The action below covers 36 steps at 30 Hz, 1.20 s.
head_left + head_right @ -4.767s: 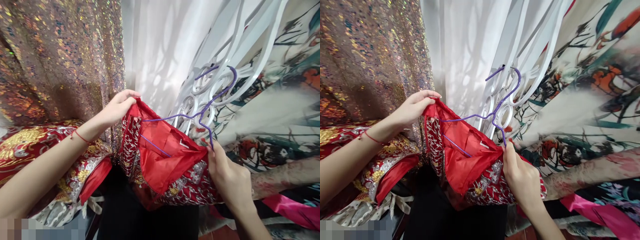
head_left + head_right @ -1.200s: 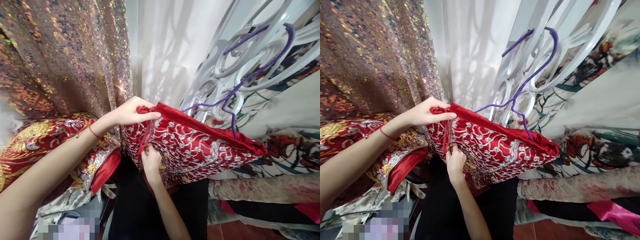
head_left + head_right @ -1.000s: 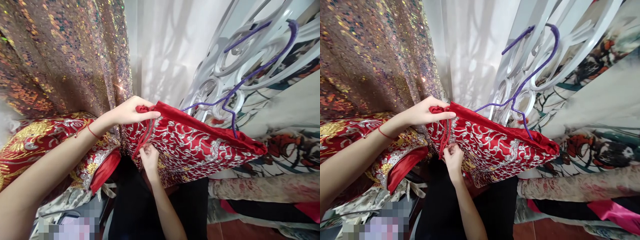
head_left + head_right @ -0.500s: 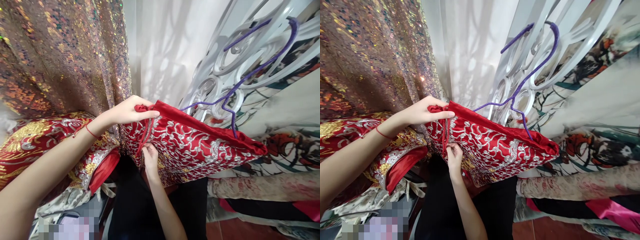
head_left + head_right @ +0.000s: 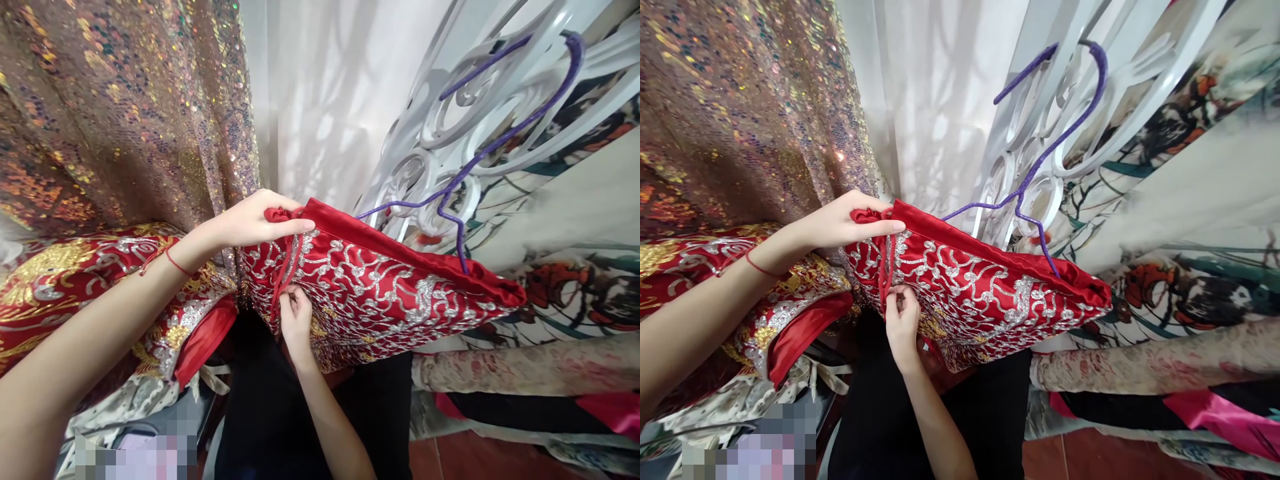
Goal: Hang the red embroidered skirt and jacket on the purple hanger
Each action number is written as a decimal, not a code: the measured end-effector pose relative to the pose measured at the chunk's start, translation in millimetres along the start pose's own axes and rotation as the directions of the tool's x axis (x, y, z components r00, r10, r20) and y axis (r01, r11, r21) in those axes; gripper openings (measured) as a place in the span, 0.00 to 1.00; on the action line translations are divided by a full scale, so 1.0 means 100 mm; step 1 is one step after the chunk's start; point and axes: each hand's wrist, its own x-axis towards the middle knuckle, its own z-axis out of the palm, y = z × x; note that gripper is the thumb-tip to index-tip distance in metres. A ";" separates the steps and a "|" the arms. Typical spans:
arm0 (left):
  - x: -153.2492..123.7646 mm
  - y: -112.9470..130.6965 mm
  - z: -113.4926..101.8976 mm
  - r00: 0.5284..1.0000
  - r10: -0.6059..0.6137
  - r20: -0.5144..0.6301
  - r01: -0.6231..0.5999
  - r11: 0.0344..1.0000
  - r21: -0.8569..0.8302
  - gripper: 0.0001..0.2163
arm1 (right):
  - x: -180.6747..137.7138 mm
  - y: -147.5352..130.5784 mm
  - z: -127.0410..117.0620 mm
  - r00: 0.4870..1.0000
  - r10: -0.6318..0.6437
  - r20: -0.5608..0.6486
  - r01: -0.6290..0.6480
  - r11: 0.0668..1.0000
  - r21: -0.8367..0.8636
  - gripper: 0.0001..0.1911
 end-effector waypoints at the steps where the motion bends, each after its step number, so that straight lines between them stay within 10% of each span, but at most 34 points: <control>1: 0.00 0.00 0.00 1.000 0.000 0.001 0.000 1.000 -0.006 0.17 | 0.02 0.01 0.01 1.000 -0.003 -0.008 0.003 1.000 0.026 0.08; 16: 0.00 -0.02 0.00 1.000 -0.017 0.003 0.017 1.000 -0.001 0.17 | 0.02 -0.03 -0.03 0.999 -0.013 0.051 0.007 0.995 0.102 0.13; 24: 0.02 0.01 0.01 1.000 -0.031 0.003 0.031 1.000 0.003 0.18 | -0.10 -0.19 -0.04 0.990 -0.120 0.080 0.130 0.982 -0.135 0.07; 36: 0.00 -0.02 0.01 0.999 -0.031 0.010 0.031 0.999 -0.015 0.19 | -0.08 -0.28 -0.02 0.998 -0.002 0.063 -0.009 0.985 0.173 0.13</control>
